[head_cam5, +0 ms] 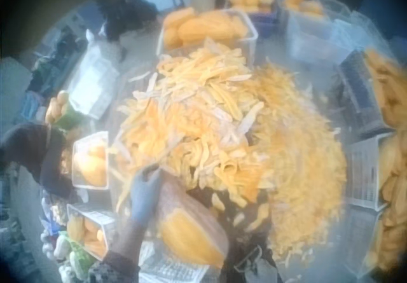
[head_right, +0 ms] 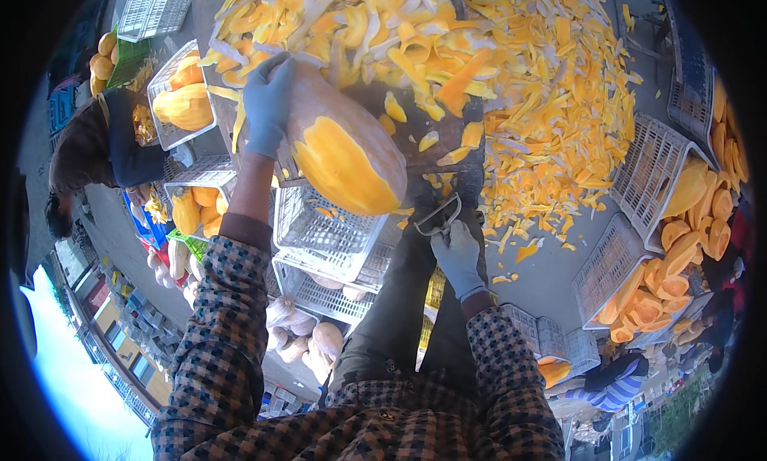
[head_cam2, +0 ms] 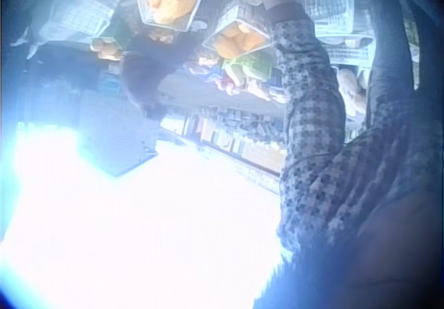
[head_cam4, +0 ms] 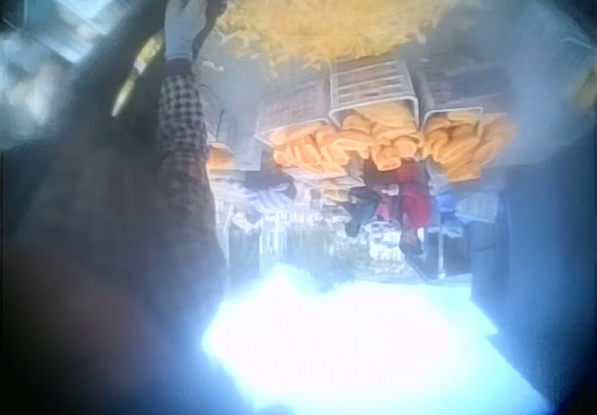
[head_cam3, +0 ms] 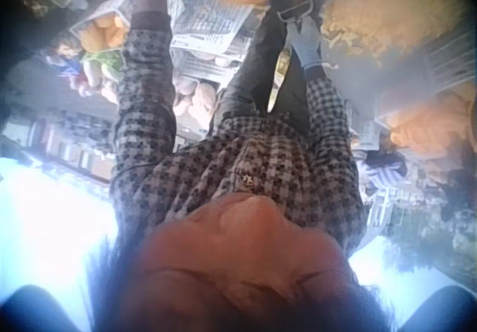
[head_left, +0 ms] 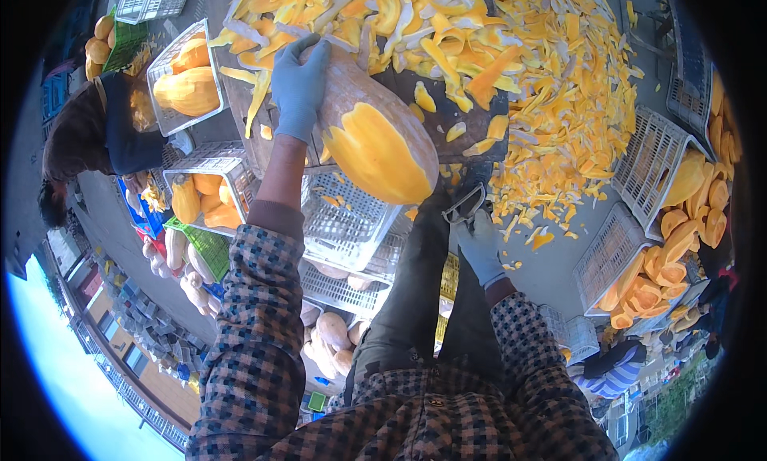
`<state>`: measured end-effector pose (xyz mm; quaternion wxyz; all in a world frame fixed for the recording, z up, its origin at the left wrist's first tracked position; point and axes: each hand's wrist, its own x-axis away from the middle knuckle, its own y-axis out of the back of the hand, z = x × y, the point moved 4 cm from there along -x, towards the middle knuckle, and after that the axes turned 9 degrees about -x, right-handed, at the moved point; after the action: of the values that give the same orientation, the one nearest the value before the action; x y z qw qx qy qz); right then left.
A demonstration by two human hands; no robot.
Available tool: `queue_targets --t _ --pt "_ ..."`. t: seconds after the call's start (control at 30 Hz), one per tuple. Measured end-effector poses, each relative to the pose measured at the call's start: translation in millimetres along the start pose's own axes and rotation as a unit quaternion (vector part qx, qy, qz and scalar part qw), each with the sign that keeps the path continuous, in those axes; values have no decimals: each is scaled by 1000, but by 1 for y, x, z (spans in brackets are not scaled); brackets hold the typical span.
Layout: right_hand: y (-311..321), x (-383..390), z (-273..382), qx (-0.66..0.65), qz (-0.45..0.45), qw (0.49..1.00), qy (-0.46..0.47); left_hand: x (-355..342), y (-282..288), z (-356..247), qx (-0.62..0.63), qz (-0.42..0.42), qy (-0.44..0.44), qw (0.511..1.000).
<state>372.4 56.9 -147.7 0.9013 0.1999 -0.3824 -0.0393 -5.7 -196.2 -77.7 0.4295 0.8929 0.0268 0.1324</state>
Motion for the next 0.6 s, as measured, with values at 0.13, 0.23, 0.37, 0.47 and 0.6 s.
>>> queue_targets --t 0.13,0.23,0.37,0.47,0.6 --pt "18 -6 97 -76 29 989 122 10 15 12 88 57 101 989" --pt "43 -12 169 1 66 988 141 15 22 -2 -140 18 15 990" --pt "46 -45 246 138 96 965 203 16 16 -12 -165 17 42 985" --pt "22 -58 251 232 128 933 242 17 17 -15 -154 20 64 986" --pt "34 -12 188 193 94 954 211 19 18 -14 -142 23 69 987"
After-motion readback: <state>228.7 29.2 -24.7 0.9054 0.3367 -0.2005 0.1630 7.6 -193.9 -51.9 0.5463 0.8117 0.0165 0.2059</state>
